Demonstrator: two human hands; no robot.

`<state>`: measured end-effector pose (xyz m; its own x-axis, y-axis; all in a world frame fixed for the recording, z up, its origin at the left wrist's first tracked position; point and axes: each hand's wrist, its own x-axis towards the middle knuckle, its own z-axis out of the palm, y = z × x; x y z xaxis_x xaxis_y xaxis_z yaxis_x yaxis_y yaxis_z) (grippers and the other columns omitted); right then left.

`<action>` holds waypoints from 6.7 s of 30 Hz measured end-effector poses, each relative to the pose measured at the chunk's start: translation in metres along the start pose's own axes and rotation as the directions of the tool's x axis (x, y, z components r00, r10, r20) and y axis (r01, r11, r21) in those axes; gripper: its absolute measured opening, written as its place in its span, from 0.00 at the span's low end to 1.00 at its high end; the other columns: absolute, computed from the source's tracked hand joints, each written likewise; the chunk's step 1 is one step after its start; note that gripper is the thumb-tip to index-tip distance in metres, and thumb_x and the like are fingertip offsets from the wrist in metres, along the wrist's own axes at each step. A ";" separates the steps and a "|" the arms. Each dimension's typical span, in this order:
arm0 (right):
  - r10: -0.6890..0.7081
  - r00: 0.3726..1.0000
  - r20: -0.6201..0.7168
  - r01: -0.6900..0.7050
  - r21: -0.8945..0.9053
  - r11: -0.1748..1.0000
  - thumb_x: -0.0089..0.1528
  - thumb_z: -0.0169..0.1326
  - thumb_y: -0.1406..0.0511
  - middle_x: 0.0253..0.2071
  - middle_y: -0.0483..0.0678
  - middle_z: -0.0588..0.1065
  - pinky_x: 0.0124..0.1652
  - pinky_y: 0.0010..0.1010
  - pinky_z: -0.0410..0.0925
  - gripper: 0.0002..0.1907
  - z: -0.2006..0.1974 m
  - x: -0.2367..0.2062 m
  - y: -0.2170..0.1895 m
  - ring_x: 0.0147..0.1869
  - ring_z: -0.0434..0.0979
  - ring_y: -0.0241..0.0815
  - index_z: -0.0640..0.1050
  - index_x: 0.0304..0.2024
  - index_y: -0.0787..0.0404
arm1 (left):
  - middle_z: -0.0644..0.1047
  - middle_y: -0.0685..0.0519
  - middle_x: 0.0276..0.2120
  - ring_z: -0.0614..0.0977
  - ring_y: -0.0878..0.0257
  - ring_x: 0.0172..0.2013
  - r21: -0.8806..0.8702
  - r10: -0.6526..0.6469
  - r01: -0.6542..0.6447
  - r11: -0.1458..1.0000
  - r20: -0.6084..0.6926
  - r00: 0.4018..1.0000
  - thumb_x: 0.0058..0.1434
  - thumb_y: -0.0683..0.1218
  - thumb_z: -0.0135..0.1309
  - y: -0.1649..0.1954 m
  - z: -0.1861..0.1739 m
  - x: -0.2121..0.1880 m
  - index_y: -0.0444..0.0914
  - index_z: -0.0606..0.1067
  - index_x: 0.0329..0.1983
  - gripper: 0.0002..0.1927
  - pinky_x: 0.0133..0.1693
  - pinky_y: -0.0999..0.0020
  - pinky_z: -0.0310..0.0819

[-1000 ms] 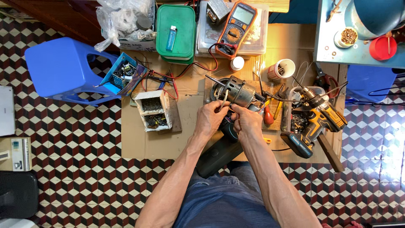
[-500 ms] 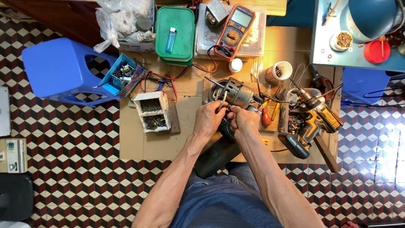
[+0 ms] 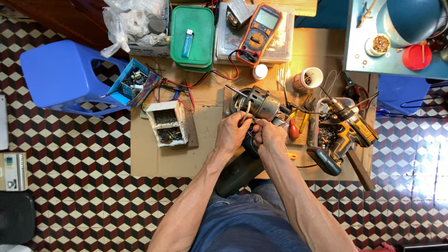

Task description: The person uses a cordless drill to remove screws from an electric motor housing, then separates the stator and rotor. They inspect the internal windings and use a multimeter to test electrical continuity. The person reassembles the motor components and secures them with screws.

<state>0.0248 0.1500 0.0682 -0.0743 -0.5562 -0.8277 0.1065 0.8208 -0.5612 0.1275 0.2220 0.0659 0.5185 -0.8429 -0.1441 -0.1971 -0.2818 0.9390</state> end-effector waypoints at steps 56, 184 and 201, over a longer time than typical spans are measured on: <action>-0.601 0.485 0.635 0.860 -0.471 0.197 0.66 0.57 0.66 0.35 0.45 0.79 0.32 0.23 0.69 0.10 -0.027 -0.107 -0.001 0.34 0.75 0.32 0.83 0.47 0.63 | 0.74 0.43 0.50 0.78 0.55 0.50 -0.924 -0.712 0.349 0.156 0.140 0.688 0.69 0.41 0.46 -0.146 -0.037 0.018 0.26 0.72 0.58 0.18 0.57 0.66 0.78; -0.293 0.820 0.492 0.267 0.124 0.956 0.60 0.60 0.64 0.40 0.57 0.78 0.26 0.24 0.75 0.21 -0.222 0.008 -0.099 0.27 0.78 0.38 0.71 0.53 0.63 | 0.62 0.48 0.71 0.65 0.48 0.68 0.476 0.041 -0.051 0.878 0.031 0.999 0.46 0.58 0.70 0.068 0.084 0.028 0.51 0.69 0.63 0.39 0.63 0.51 0.65; 0.037 0.825 0.564 -0.177 0.197 0.964 0.64 0.58 0.65 0.45 0.56 0.79 0.31 0.30 0.74 0.17 -0.239 0.058 -0.106 0.36 0.81 0.44 0.73 0.54 0.62 | 0.80 0.48 0.45 0.79 0.54 0.52 0.228 0.149 -0.193 0.954 0.197 0.969 0.63 0.51 0.59 0.029 0.053 0.095 0.37 0.83 0.42 0.13 0.56 0.60 0.72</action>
<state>-0.2273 0.0621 0.0798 0.5014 -0.5021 -0.7046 0.3111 0.8645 -0.3947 0.1268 0.1088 0.0627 0.3089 -0.9491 -0.0615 -0.4778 -0.2107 0.8528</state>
